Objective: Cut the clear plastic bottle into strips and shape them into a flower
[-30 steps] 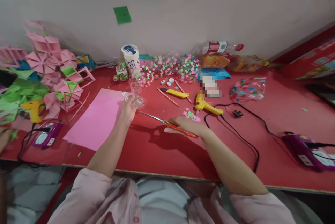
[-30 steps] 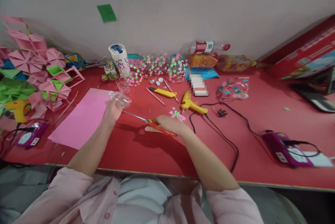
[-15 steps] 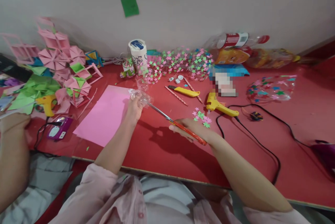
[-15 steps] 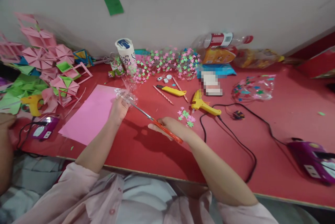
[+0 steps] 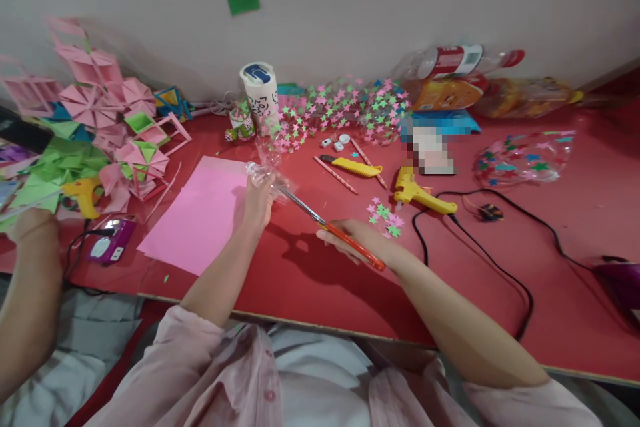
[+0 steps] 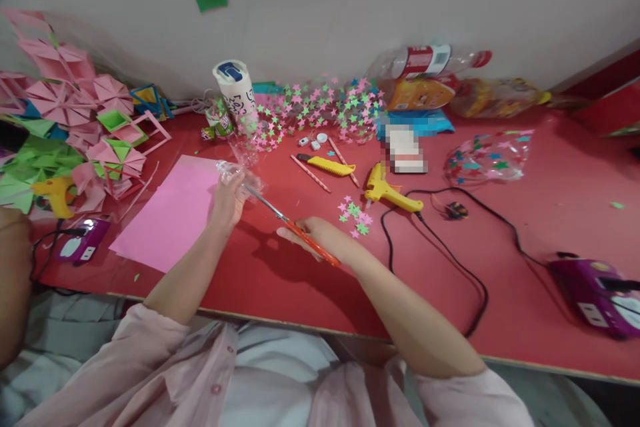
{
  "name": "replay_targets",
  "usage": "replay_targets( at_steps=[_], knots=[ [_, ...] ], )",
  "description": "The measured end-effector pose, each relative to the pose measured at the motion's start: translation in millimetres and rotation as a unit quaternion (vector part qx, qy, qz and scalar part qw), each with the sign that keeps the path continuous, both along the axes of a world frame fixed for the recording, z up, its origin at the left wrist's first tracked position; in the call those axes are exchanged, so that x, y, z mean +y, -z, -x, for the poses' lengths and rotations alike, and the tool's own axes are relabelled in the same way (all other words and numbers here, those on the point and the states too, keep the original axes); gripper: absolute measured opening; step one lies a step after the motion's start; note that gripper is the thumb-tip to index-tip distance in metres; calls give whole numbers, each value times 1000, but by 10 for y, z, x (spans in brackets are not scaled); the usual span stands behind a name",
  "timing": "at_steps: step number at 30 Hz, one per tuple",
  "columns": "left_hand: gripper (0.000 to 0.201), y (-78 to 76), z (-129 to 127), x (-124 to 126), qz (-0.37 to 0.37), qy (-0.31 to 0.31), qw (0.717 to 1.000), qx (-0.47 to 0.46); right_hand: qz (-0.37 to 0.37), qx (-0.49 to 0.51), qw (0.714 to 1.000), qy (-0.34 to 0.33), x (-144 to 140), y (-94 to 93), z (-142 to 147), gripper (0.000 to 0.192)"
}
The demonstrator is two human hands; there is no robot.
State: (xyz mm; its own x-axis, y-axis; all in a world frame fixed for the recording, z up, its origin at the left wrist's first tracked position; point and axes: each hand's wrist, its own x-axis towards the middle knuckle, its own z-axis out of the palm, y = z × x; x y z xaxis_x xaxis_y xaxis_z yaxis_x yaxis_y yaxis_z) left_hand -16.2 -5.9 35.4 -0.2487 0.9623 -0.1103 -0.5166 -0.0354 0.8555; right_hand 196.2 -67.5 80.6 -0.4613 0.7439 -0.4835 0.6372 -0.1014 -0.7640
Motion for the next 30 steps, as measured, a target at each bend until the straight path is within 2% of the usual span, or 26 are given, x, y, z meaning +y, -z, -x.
replay_targets(
  at_steps=[12, 20, 30],
  knots=[
    [29, -12, -33, -14, -19, -14, 1000, -6, 2, 5, 1000, 2, -4, -25, 33, 65],
    [36, -6, -17, -3, -26, -22, 999, 2, -1, 15, 1000, 0, 5, 5, 12, 62],
    [31, -16, -35, -30, -25, -23, 999, 1, 1, 24, 1000, 5, -4, -8, 22, 62]
  ],
)
